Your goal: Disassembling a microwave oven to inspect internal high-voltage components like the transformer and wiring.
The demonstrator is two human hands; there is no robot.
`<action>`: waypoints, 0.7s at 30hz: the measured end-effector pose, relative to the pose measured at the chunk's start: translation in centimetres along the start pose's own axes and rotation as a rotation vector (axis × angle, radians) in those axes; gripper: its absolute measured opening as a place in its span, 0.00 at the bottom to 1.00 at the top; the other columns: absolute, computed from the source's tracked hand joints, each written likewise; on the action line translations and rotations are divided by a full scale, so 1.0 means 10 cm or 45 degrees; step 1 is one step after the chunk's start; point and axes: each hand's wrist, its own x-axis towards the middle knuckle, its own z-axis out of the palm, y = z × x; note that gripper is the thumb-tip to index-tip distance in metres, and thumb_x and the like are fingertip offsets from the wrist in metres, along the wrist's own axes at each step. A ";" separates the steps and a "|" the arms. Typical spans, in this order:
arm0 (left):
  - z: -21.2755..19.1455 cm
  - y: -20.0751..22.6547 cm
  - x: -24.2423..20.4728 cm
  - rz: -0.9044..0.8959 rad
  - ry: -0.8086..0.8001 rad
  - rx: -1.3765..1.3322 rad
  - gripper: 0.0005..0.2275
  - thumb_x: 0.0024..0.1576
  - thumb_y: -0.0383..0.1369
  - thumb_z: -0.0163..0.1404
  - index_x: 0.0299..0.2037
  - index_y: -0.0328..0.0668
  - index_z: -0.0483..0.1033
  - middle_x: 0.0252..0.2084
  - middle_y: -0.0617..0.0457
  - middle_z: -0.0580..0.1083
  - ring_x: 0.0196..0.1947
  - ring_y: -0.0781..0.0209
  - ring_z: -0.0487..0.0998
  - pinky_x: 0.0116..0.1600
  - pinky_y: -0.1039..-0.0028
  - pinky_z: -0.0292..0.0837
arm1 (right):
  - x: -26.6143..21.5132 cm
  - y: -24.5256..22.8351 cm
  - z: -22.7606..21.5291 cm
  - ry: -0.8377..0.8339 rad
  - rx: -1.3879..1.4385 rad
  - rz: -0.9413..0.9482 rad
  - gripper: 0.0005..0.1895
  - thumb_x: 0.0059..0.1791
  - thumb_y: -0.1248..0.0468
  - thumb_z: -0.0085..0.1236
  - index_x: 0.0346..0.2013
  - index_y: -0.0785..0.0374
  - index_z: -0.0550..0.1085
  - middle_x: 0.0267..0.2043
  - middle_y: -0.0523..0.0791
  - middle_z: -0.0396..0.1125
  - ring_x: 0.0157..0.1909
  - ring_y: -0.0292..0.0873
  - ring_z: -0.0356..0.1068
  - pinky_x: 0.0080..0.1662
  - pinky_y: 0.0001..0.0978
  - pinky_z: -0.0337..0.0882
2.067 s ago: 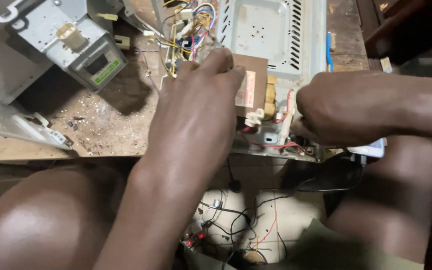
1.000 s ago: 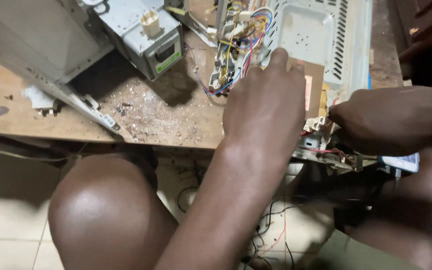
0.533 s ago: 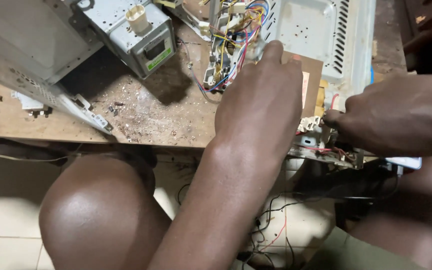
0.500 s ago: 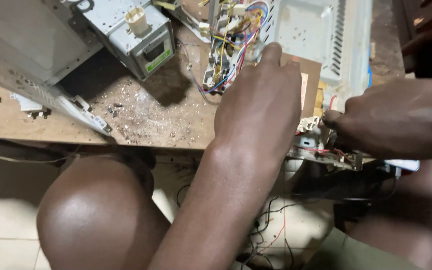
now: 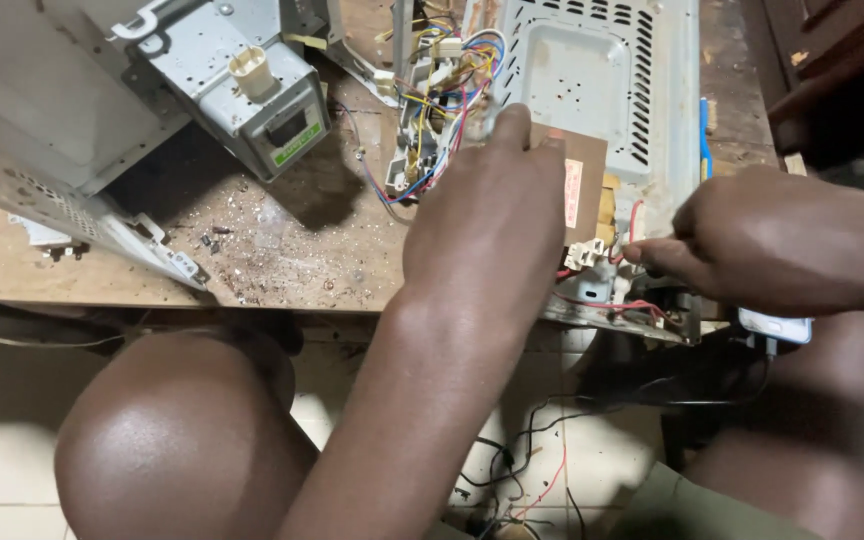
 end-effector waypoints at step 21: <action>-0.06 -0.09 -0.03 0.088 0.028 -0.073 0.18 0.46 0.17 0.48 0.47 0.30 0.80 0.59 0.37 0.71 0.38 0.38 0.81 0.47 0.52 0.77 | 0.00 0.09 0.05 0.181 0.005 -0.140 0.37 0.53 0.33 0.40 0.20 0.59 0.77 0.22 0.48 0.74 0.23 0.49 0.73 0.34 0.39 0.76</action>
